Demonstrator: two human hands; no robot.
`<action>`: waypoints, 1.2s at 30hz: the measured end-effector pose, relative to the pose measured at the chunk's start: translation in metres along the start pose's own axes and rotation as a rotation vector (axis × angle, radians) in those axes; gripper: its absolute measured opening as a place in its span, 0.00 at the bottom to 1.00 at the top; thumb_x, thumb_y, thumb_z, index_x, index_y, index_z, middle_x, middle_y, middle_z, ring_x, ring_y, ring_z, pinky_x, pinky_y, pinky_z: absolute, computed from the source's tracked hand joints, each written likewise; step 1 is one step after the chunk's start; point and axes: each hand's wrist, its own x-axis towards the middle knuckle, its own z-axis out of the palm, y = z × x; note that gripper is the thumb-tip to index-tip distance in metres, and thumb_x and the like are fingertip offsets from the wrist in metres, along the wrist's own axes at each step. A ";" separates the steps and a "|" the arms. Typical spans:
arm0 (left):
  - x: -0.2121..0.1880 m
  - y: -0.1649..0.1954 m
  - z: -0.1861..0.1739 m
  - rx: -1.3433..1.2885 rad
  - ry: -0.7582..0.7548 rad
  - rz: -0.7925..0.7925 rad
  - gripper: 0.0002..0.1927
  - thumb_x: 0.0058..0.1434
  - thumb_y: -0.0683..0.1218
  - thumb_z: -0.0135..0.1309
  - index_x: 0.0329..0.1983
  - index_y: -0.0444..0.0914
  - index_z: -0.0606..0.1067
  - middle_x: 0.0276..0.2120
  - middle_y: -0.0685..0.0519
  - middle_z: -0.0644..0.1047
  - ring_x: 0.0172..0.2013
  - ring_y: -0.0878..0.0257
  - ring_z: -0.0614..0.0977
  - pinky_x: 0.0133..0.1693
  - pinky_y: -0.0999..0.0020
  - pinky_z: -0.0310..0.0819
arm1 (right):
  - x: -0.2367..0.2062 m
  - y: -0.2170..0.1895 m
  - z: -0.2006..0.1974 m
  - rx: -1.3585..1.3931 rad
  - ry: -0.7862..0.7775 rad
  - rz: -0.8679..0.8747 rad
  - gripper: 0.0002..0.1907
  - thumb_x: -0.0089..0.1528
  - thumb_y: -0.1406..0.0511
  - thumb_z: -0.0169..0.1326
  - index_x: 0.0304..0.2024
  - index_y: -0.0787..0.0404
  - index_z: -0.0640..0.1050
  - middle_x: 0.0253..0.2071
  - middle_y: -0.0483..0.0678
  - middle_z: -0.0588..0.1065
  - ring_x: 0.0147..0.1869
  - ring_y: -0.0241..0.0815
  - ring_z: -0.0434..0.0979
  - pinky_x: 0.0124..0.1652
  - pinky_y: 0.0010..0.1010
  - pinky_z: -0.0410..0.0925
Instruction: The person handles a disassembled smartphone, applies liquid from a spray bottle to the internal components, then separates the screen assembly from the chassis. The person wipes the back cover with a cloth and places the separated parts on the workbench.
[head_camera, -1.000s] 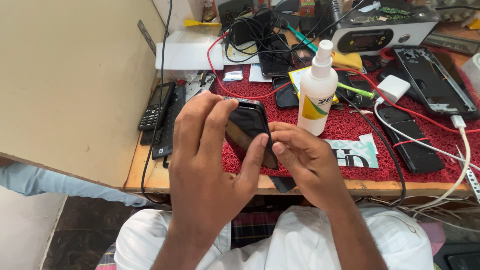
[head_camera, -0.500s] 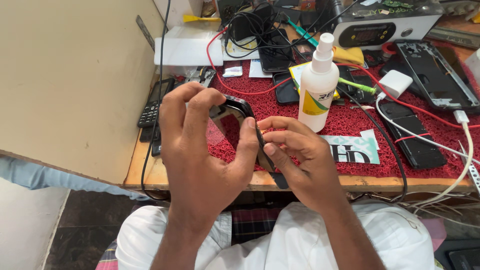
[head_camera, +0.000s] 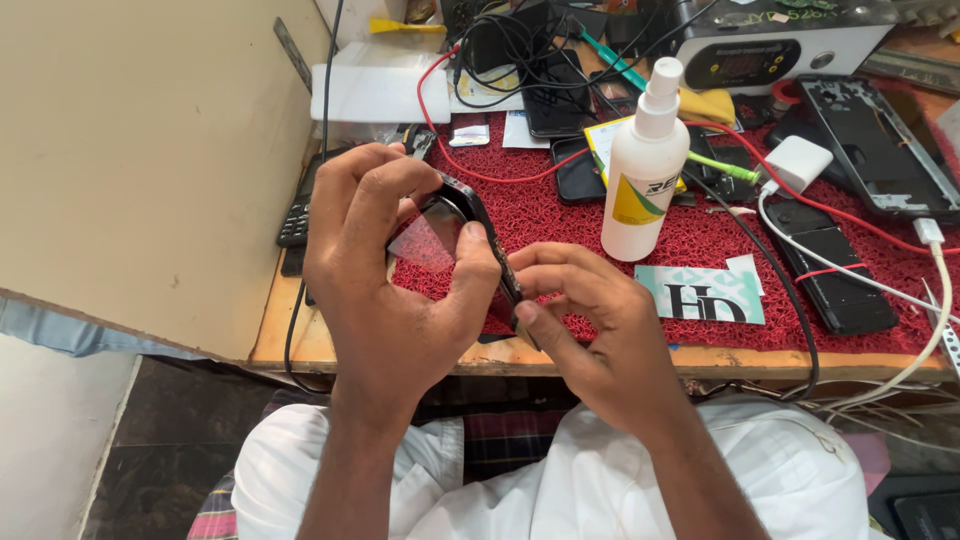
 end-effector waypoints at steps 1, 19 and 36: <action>0.000 -0.001 -0.001 -0.016 0.001 -0.001 0.15 0.62 0.37 0.61 0.50 0.33 0.73 0.51 0.45 0.71 0.48 0.60 0.81 0.48 0.70 0.83 | -0.001 0.000 0.001 0.014 0.001 -0.002 0.09 0.62 0.74 0.58 0.45 0.69 0.79 0.56 0.52 0.77 0.54 0.38 0.81 0.49 0.27 0.78; 0.001 -0.023 -0.008 -0.158 0.012 -0.057 0.14 0.61 0.35 0.57 0.50 0.31 0.73 0.51 0.45 0.70 0.51 0.61 0.80 0.48 0.70 0.87 | -0.021 0.015 0.025 -0.034 0.045 0.065 0.13 0.59 0.74 0.61 0.47 0.66 0.79 0.64 0.54 0.69 0.59 0.40 0.79 0.47 0.28 0.81; -0.030 -0.075 0.034 -0.606 0.243 -0.417 0.12 0.66 0.33 0.52 0.53 0.31 0.73 0.47 0.50 0.75 0.44 0.71 0.76 0.41 0.79 0.73 | -0.003 -0.010 -0.003 -0.358 -0.051 0.042 0.13 0.54 0.74 0.62 0.42 0.65 0.81 0.62 0.52 0.72 0.56 0.41 0.79 0.40 0.26 0.78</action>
